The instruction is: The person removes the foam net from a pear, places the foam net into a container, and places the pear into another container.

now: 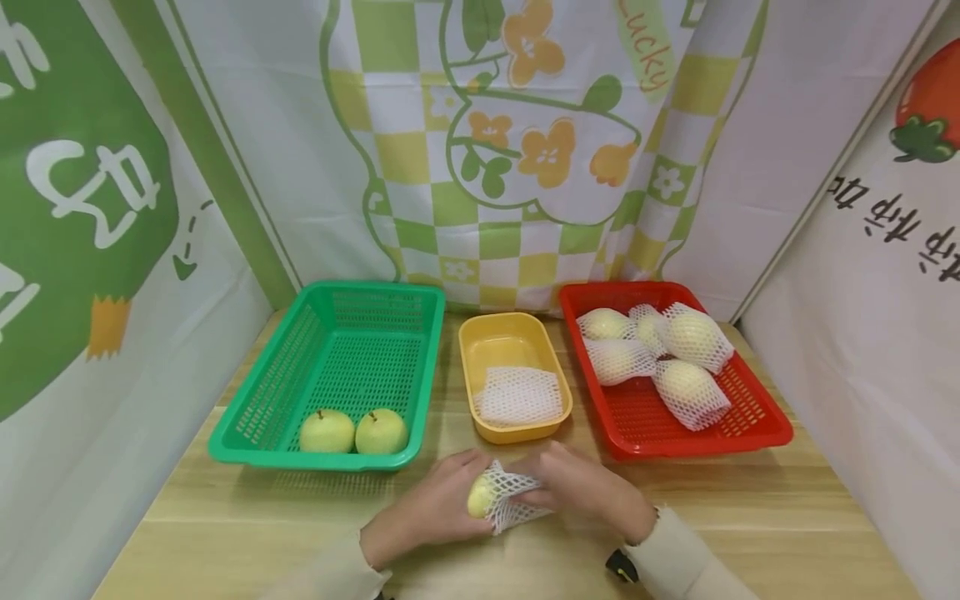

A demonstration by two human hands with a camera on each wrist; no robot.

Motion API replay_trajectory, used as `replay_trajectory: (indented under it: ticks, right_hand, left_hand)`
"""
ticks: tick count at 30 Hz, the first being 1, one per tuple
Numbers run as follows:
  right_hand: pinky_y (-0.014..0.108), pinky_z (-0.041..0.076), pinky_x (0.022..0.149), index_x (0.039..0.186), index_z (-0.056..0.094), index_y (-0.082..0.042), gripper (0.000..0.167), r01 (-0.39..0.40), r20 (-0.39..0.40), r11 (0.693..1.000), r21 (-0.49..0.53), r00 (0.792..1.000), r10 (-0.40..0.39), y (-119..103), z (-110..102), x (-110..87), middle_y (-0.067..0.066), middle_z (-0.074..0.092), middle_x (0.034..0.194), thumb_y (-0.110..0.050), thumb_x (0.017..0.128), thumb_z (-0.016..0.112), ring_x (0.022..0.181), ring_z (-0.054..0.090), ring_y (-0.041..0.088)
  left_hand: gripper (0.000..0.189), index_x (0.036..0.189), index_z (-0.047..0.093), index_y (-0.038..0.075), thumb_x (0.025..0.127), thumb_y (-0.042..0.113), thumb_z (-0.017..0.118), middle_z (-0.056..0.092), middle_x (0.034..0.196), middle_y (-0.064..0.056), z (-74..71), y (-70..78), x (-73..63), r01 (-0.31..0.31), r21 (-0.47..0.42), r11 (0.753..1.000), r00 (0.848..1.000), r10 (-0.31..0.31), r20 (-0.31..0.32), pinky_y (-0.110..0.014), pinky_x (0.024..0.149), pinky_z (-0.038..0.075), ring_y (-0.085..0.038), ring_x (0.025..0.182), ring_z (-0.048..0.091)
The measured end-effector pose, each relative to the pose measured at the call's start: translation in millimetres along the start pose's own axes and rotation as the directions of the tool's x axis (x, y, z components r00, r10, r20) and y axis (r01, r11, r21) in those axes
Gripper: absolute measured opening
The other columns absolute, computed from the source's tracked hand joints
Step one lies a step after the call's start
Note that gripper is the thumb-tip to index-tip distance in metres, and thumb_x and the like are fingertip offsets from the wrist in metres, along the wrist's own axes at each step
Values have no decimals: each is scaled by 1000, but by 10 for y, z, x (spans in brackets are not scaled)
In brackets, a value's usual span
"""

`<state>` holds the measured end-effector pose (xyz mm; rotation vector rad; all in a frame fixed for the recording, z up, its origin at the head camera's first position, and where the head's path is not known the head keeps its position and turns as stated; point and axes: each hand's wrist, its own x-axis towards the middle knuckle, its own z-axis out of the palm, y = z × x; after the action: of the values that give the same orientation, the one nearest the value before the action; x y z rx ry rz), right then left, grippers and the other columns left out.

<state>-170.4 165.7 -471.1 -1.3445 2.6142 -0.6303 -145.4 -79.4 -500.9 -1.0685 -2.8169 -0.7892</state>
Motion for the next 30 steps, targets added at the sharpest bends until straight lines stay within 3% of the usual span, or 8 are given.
replay_trajectory:
  ticks: [7,17,22,24,27,30]
  right_hand:
    - [14,57,74,105,81,-17,12,-38,5,996,80,999,37,-22,-109,-102,-9,79,94,-13,95,79,78,63,-8]
    - [16,58,73,112,81,-16,18,-125,-15,988,95,992,127,-42,-449,-224,-8,79,98,-14,94,80,75,59,-5]
    - [17,55,67,107,81,-13,13,-108,-74,993,50,991,112,-58,-728,-209,-6,78,94,-12,95,79,71,55,-3]
    - [20,60,70,110,82,-10,16,-126,-107,992,13,986,127,-57,-821,-187,-2,81,99,-12,94,79,74,62,-2]
    - [29,65,77,112,82,-8,19,-171,-185,984,-56,970,158,-59,-913,-111,4,82,104,-12,94,80,82,73,7]
    - [36,67,79,111,82,-6,19,-212,-289,968,-135,943,166,-58,-939,27,5,82,101,-13,93,80,83,75,14]
  left_hand:
    - [50,110,71,10,73,38,88,75,114,-4,-85,-31,-83,62,38,997,998,-61,-14,-32,84,60,-20,97,71]
    - [29,91,67,14,72,29,84,57,81,8,-153,-26,-118,113,22,993,993,-112,-37,-19,62,44,-6,74,51]
    - [28,90,67,14,73,29,83,58,80,7,-149,-35,-98,103,36,994,994,-101,-48,-20,62,43,-6,73,51]
    - [28,90,67,14,73,29,83,58,80,7,-144,-44,-100,100,26,995,994,-98,-45,-20,62,43,-6,73,51]
    - [27,89,66,15,73,28,82,57,80,8,-144,-50,-105,102,13,995,994,-101,-40,-19,63,43,-6,72,50]
    - [28,90,66,15,73,29,82,57,80,8,-144,-46,-111,111,19,994,993,-110,-39,-20,62,43,-6,73,50]
